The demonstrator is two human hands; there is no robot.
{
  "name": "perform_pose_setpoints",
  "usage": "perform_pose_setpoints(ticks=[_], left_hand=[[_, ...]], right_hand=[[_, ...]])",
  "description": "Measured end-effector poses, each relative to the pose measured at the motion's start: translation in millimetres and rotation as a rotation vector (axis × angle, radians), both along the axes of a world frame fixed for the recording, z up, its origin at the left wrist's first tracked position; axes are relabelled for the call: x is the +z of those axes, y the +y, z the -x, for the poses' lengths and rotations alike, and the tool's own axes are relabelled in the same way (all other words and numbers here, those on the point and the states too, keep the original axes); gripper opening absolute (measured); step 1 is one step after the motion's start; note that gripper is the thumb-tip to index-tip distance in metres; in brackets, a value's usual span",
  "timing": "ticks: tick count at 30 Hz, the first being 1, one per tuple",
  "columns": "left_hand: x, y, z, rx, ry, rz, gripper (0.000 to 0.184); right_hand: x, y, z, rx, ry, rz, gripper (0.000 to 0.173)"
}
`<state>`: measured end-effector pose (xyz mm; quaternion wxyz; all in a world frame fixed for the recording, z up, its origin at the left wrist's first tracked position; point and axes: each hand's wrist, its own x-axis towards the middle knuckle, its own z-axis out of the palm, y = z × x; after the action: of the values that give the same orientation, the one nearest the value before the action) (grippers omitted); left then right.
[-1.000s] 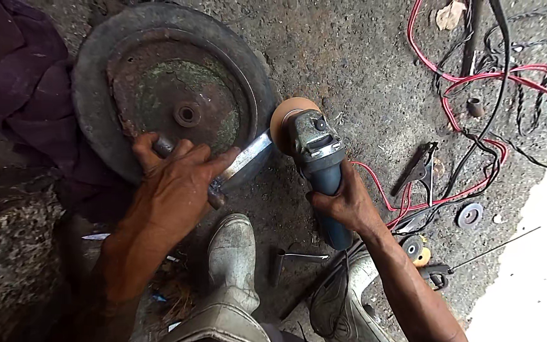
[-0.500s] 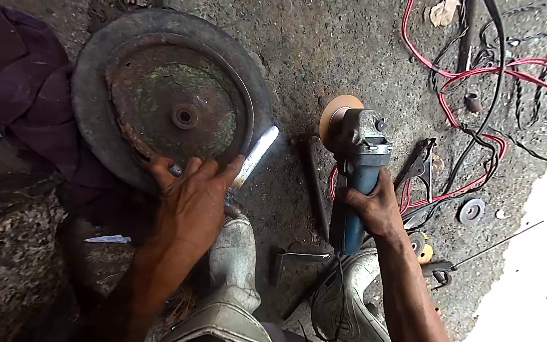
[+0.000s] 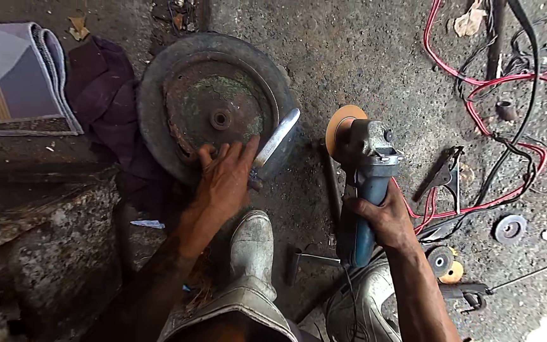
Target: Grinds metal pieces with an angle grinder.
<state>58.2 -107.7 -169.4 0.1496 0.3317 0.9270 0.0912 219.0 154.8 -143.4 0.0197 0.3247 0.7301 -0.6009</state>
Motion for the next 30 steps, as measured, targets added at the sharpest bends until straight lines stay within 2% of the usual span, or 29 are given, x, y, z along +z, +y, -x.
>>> perform_pose_setpoints(ticks=[4, 8, 13, 17, 21, 23, 25, 27, 28, 30], left_hand=[[-1, -1, 0, -0.024, -0.029, 0.007, 0.103], [6, 4, 12, -0.003, -0.183, 0.050, 0.104], [10, 32, 34, -0.071, -0.339, 0.170, 0.074], [5, 41, 43, -0.048, -0.367, 0.157, 0.064], [7, 36, 55, 0.116, -0.542, -0.141, 0.033], [17, 30, 51, 0.228, -0.610, -0.394, 0.027], [27, 31, 41, 0.464, -0.632, -0.716, 0.021], [29, 39, 33, 0.785, -0.672, -1.038, 0.014], [25, 44, 31, 0.926, -0.687, -1.140, 0.014], [16, 50, 25, 1.161, -0.765, -1.210, 0.023]], right_hand=[[4, -1, 0, -0.035, 0.012, 0.022, 0.060], [8, 3, -1, -0.088, 0.034, 0.060, 0.058], [12, 7, -2, -0.159, 0.070, 0.107, 0.053], [15, 13, -5, -0.188, 0.103, 0.139, 0.055], [21, 17, -6, -0.233, 0.142, 0.146, 0.057], [24, 19, -7, -0.235, 0.163, 0.150, 0.057], [27, 22, -8, -0.231, 0.183, 0.141, 0.056], [31, 21, -7, -0.224, 0.186, 0.122, 0.057], [33, 19, -6, -0.223, 0.180, 0.117, 0.057], [36, 16, -5, -0.217, 0.175, 0.114, 0.057]])
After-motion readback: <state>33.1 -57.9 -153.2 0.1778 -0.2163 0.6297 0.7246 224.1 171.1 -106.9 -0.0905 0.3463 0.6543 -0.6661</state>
